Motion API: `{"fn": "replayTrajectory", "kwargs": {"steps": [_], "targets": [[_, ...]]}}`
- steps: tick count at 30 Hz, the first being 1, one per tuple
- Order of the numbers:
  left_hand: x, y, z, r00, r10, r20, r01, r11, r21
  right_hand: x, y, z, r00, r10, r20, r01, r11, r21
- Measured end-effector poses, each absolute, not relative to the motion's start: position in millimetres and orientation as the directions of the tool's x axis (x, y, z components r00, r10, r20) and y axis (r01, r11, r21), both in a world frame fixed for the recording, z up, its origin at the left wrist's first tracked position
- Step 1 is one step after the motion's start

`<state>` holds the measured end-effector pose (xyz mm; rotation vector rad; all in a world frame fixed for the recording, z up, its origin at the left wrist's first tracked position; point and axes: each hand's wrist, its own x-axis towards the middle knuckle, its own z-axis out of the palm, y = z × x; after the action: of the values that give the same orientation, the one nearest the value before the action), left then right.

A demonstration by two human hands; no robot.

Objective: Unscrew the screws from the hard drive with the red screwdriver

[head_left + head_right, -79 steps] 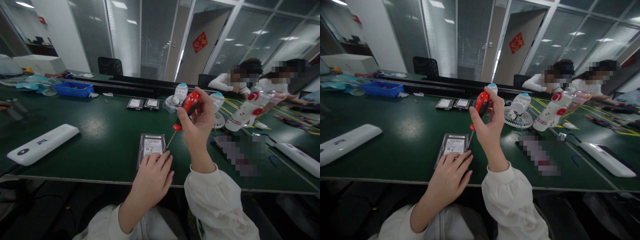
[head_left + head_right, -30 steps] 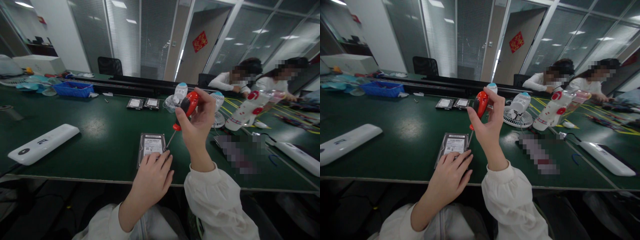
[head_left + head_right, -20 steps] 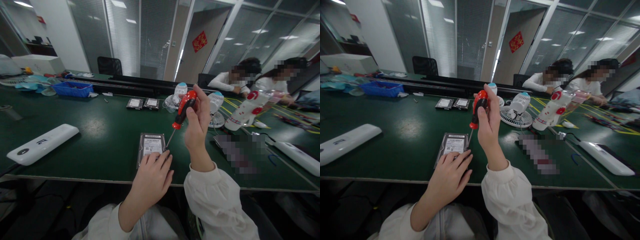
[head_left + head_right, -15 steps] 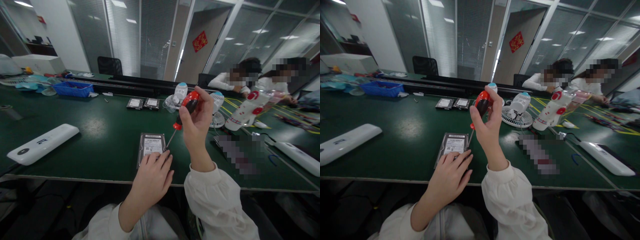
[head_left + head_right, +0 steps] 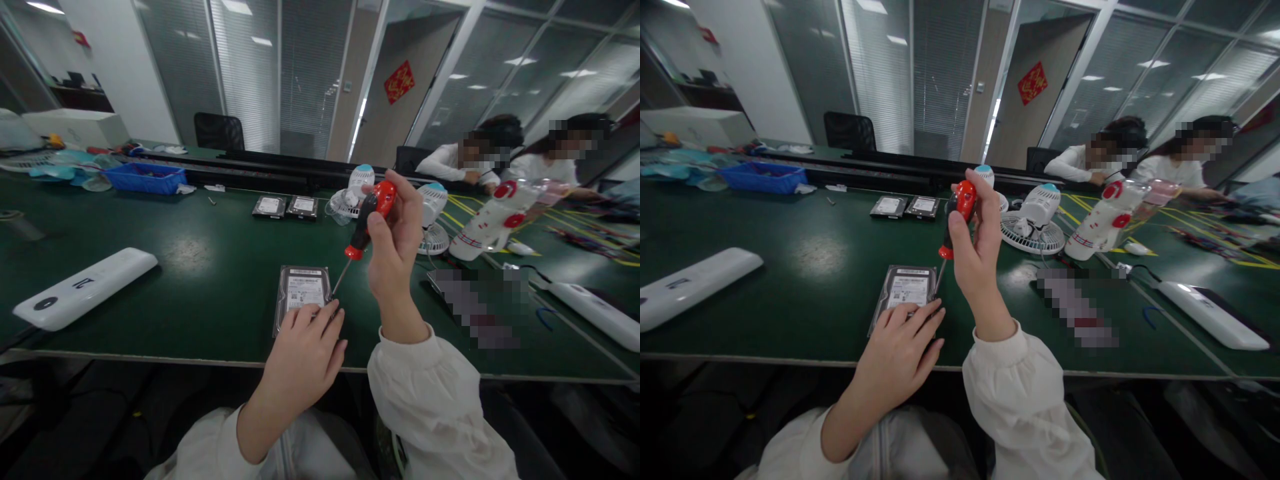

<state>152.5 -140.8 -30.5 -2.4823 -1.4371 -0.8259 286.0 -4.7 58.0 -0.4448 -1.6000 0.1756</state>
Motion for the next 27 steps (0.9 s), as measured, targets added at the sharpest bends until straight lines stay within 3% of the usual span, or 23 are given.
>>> {"fn": "replayTrajectory", "kwargs": {"steps": [7,14,21,27], "targets": [[151.6,-140.7,-29.6,0.392,0.757,0.522,0.838,-0.528,0.136,286.4,-6.4,58.6,0.036,0.359,0.932,0.241,0.902,-0.357],[151.2,-140.7,-30.9,0.389,0.752,0.532,0.838,-0.528,0.133,287.2,-4.9,58.7,-0.003,0.358,0.934,0.075,0.931,-0.357],[151.5,-139.7,-31.8,0.391,0.754,0.528,0.839,-0.527,0.132,286.2,-8.2,59.7,0.042,0.352,0.935,0.335,0.877,-0.345],[152.3,-141.0,-32.2,0.386,0.747,0.541,0.839,-0.528,0.130,290.5,-4.5,56.0,-0.075,0.408,0.910,0.249,0.891,-0.379]]}}
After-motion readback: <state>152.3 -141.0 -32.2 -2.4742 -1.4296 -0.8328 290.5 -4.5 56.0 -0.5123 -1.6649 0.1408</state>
